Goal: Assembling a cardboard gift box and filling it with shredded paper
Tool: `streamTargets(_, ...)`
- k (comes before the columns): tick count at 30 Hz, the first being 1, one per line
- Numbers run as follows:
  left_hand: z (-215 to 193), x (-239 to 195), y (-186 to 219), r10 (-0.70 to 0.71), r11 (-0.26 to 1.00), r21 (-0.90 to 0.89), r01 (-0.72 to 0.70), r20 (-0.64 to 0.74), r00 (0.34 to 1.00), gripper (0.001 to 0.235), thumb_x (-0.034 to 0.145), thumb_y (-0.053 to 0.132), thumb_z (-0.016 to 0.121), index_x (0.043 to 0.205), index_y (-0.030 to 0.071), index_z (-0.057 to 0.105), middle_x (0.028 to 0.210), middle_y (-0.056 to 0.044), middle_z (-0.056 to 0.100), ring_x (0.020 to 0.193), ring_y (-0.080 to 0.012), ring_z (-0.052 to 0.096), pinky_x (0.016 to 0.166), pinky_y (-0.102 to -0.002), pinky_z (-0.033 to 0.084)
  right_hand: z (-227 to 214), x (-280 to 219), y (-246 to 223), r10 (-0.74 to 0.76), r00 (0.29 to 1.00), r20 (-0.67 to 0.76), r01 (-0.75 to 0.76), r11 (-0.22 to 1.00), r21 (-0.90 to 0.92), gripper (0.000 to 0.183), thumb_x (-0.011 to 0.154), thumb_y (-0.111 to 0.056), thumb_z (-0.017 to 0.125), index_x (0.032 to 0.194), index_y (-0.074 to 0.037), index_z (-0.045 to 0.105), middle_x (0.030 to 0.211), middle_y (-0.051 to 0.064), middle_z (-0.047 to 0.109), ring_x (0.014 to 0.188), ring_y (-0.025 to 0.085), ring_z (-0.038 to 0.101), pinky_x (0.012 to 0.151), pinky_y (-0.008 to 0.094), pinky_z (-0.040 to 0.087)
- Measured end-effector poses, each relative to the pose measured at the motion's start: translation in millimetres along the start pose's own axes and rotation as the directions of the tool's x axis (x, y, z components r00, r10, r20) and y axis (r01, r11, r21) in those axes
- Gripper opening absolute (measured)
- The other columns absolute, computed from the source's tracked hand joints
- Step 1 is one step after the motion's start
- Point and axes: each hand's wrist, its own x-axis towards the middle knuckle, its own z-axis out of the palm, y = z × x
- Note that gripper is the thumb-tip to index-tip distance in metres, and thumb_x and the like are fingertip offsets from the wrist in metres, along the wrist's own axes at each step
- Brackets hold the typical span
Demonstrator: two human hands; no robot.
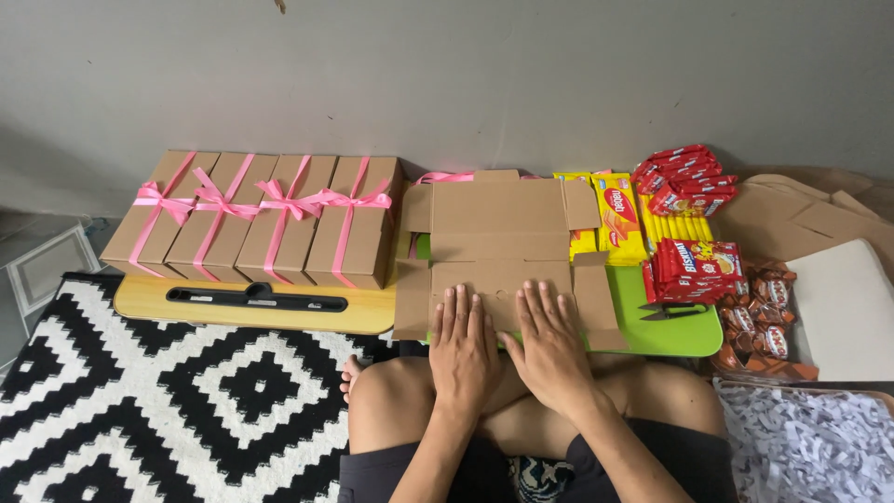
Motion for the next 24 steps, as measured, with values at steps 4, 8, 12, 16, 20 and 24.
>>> streamTargets(4,-28.3,16.3,9.1,-0.030,0.987,-0.155,0.044,0.094,0.995,0.043,0.098,0.019,0.056,0.130,-0.008,0.062,0.142,-0.028,0.058,0.138,-0.0396,0.053,0.116,-0.047,0.037,20.2,-3.1,15.9,-0.165,0.963,-0.211,0.182,0.981,0.064,0.073,0.100,-0.042,0.049,0.150,0.009,0.037,0.162,0.025,0.034,0.154,0.039,0.024,0.125,0.054,0.014)
streamTargets(8,-27.1,14.3,10.8,-0.025,0.993,-0.111,0.040,0.131,0.991,0.049,0.094,0.018,0.058,0.136,-0.007,0.059,0.145,-0.025,0.057,0.141,-0.0360,0.050,0.118,-0.045,0.034,26.0,-6.9,18.5,-0.200,0.954,-0.225,0.206,0.979,0.000,0.083,0.096,-0.046,0.053,0.153,0.009,0.030,0.165,0.026,0.027,0.156,0.038,0.018,0.126,0.053,0.010)
streamTargets(12,-29.3,17.8,11.6,-0.049,0.987,-0.147,0.071,0.147,0.988,0.046,0.096,0.019,0.054,0.136,-0.005,0.061,0.143,-0.023,0.060,0.141,-0.0347,0.050,0.119,-0.044,0.034,30.0,-4.5,19.4,-0.262,0.950,-0.173,0.267,0.964,0.006,0.078,0.095,-0.036,0.051,0.157,0.004,0.026,0.168,0.019,0.022,0.157,0.036,0.011,0.124,0.059,-0.001)
streamTargets(16,-27.9,16.7,10.7,-0.045,0.989,-0.137,0.065,0.140,0.989,0.045,0.095,0.018,0.057,0.135,-0.002,0.064,0.143,-0.023,0.060,0.140,-0.0349,0.051,0.118,-0.045,0.036,22.5,-4.4,16.6,-0.313,0.937,-0.154,0.329,0.940,0.092,0.066,0.097,-0.027,0.047,0.153,0.006,0.032,0.167,0.020,0.025,0.158,0.032,0.012,0.125,0.058,-0.003)
streamTargets(20,-32.3,18.2,8.6,-0.025,0.991,-0.126,0.048,0.177,0.984,0.047,0.100,0.024,0.054,0.138,-0.003,0.060,0.146,-0.022,0.058,0.142,-0.0341,0.049,0.118,-0.045,0.035,32.5,-9.0,23.6,-0.293,0.934,-0.204,0.295,0.955,-0.022,0.089,0.078,-0.022,0.063,0.153,0.010,0.027,0.164,0.029,0.024,0.156,0.038,0.019,0.127,0.052,0.012)
streamTargets(24,-40.4,16.4,4.9,0.032,0.988,-0.155,-0.006,0.163,0.986,0.070,0.099,0.049,0.056,0.143,-0.006,0.053,0.151,-0.026,0.051,0.142,-0.0389,0.048,0.119,-0.046,0.034,46.1,-14.6,33.7,-0.141,0.959,-0.245,0.109,0.984,-0.140,0.068,0.085,-0.010,0.047,0.145,0.019,0.034,0.157,0.039,0.031,0.152,0.045,0.028,0.127,0.051,0.023)
